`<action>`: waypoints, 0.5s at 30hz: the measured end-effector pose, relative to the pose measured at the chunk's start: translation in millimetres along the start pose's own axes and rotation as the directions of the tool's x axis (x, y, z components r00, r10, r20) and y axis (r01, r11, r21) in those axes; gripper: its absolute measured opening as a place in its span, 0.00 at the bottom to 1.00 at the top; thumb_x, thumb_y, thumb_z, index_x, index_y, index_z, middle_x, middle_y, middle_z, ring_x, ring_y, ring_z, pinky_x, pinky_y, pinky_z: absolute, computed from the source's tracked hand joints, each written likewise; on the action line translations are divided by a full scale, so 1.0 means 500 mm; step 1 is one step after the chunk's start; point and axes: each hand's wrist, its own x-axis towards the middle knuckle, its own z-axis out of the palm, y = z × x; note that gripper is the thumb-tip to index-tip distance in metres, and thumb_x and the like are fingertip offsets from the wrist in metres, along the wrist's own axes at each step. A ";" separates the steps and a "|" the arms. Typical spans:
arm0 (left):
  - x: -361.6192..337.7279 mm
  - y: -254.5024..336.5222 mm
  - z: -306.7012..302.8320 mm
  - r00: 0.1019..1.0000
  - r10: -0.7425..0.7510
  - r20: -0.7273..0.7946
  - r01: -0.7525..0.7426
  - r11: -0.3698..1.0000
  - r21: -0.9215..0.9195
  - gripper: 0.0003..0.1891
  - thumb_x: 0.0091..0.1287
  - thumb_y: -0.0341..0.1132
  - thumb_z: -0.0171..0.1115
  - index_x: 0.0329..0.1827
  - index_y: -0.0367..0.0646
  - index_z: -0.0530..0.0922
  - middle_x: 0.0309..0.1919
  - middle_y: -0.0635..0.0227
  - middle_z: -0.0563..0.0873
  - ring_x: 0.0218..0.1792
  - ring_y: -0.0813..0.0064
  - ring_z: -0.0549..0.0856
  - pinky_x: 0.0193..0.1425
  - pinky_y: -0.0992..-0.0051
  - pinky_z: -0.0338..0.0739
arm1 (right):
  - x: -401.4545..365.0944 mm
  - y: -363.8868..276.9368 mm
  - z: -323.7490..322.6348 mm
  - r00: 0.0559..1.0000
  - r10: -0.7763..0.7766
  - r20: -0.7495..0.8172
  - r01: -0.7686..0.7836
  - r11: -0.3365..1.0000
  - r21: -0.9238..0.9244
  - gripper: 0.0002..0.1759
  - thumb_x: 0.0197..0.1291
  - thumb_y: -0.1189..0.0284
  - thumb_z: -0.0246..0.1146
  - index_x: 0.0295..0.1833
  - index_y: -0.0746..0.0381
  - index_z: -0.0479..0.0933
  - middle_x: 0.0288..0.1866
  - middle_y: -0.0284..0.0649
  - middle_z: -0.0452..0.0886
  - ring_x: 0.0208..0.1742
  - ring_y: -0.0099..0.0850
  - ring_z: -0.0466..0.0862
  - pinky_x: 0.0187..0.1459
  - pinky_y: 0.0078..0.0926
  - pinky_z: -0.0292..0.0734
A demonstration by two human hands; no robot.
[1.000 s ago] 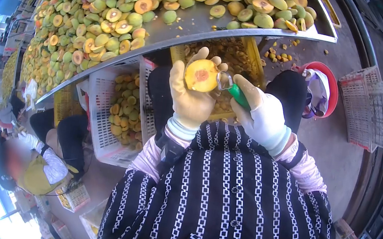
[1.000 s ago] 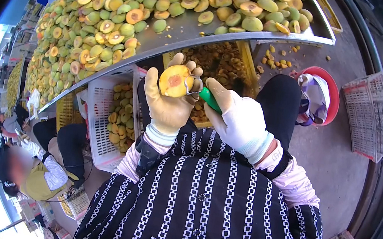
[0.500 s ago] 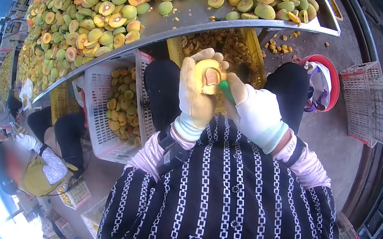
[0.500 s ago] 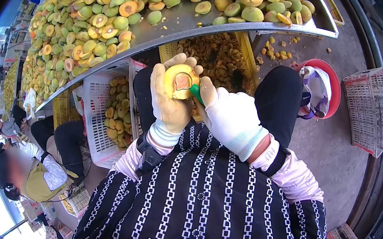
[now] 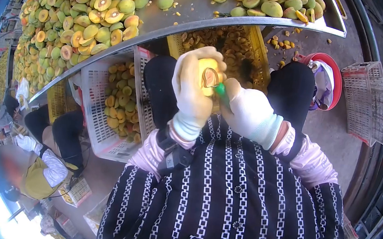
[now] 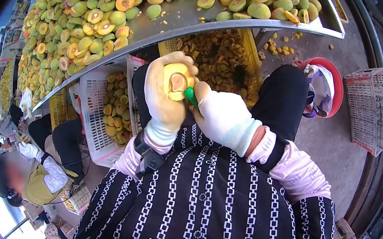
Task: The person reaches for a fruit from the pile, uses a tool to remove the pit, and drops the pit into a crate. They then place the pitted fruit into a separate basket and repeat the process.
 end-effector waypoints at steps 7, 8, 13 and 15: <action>0.009 -0.021 -0.034 0.955 -0.297 -0.016 0.292 0.945 -0.146 0.25 0.76 0.49 0.42 0.48 0.33 0.76 0.39 0.56 0.84 0.37 0.66 0.83 0.44 0.69 0.80 | 0.015 0.006 0.022 0.992 0.046 0.116 -0.056 0.995 0.085 0.17 0.55 0.70 0.63 0.44 0.67 0.66 0.23 0.49 0.79 0.25 0.48 0.82 0.26 0.41 0.77; 0.007 -0.029 -0.035 0.968 -0.242 -0.066 0.229 0.961 -0.156 0.25 0.76 0.50 0.42 0.48 0.33 0.76 0.39 0.56 0.84 0.37 0.65 0.83 0.45 0.69 0.80 | 0.019 0.005 0.030 0.991 0.063 0.116 -0.072 0.994 0.080 0.15 0.55 0.72 0.63 0.44 0.67 0.67 0.23 0.50 0.79 0.25 0.49 0.82 0.26 0.41 0.76; 0.023 -0.011 -0.043 0.960 -0.280 -0.003 0.271 0.931 -0.242 0.19 0.73 0.45 0.47 0.49 0.36 0.76 0.39 0.58 0.83 0.37 0.67 0.83 0.43 0.70 0.79 | 0.032 0.043 0.033 0.992 -0.022 0.122 -0.011 0.964 0.266 0.15 0.57 0.69 0.64 0.45 0.65 0.69 0.24 0.49 0.80 0.26 0.46 0.83 0.28 0.39 0.77; 0.037 -0.019 -0.055 0.971 -0.237 -0.019 0.207 0.882 -0.423 0.19 0.73 0.45 0.48 0.51 0.37 0.76 0.43 0.58 0.83 0.41 0.65 0.83 0.47 0.68 0.79 | 0.030 0.033 0.018 1.000 0.023 0.017 -0.027 0.920 0.392 0.16 0.58 0.69 0.64 0.48 0.64 0.70 0.25 0.48 0.80 0.26 0.44 0.83 0.29 0.37 0.77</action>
